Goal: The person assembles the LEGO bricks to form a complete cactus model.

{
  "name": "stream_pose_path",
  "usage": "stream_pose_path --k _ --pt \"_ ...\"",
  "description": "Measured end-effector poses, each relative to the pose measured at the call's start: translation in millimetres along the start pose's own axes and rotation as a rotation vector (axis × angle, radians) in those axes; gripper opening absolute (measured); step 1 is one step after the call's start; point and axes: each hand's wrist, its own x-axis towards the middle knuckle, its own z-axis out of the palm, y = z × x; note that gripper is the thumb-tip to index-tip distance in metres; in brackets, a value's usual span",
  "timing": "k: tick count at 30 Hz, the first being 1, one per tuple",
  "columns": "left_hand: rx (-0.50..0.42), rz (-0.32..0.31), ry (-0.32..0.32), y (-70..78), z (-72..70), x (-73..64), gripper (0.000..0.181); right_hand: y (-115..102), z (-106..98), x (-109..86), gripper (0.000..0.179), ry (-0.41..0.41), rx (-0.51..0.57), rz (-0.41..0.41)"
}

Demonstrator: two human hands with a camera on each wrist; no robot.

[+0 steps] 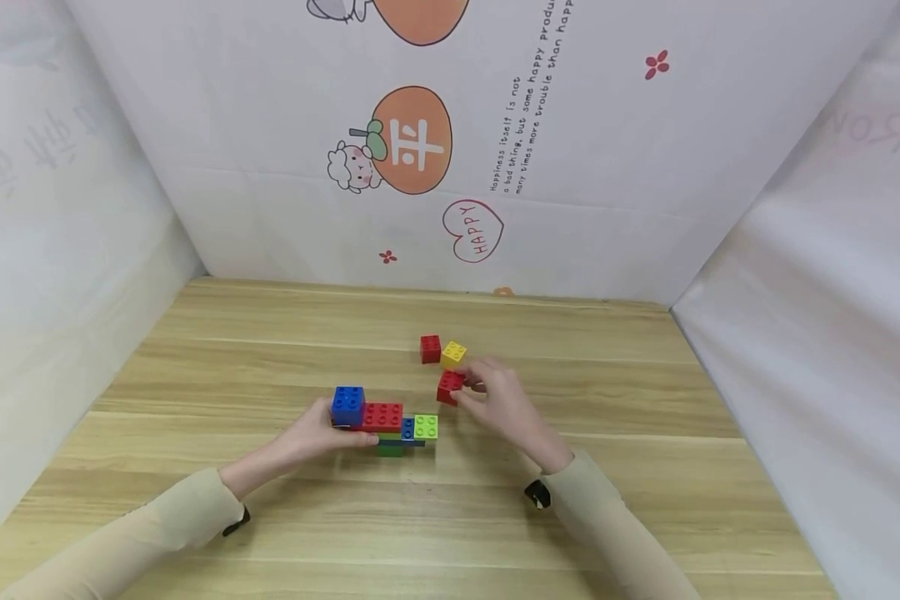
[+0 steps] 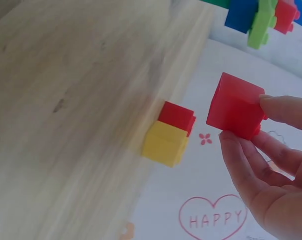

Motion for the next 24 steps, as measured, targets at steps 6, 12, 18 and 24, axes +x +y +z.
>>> stream_pose_path --k 6,12,18,24 --pt "-0.008 -0.006 0.002 -0.2 0.2 0.1 0.050 -9.7 -3.2 -3.9 0.030 0.026 -0.007 -0.078" --pt "-0.007 0.000 -0.002 0.5 -0.2 -0.1 0.051 -20.0 -6.6 -9.0 0.030 0.014 -0.019 -0.099" --pt "0.006 0.006 -0.002 -0.5 -0.6 0.7 0.050 -25.5 -7.5 -13.1 0.030 0.010 -0.012 -0.127" --pt "0.000 0.008 -0.005 -0.8 -0.5 -0.1 0.050 -28.1 -8.5 -18.3 0.031 0.016 -0.008 -0.142"
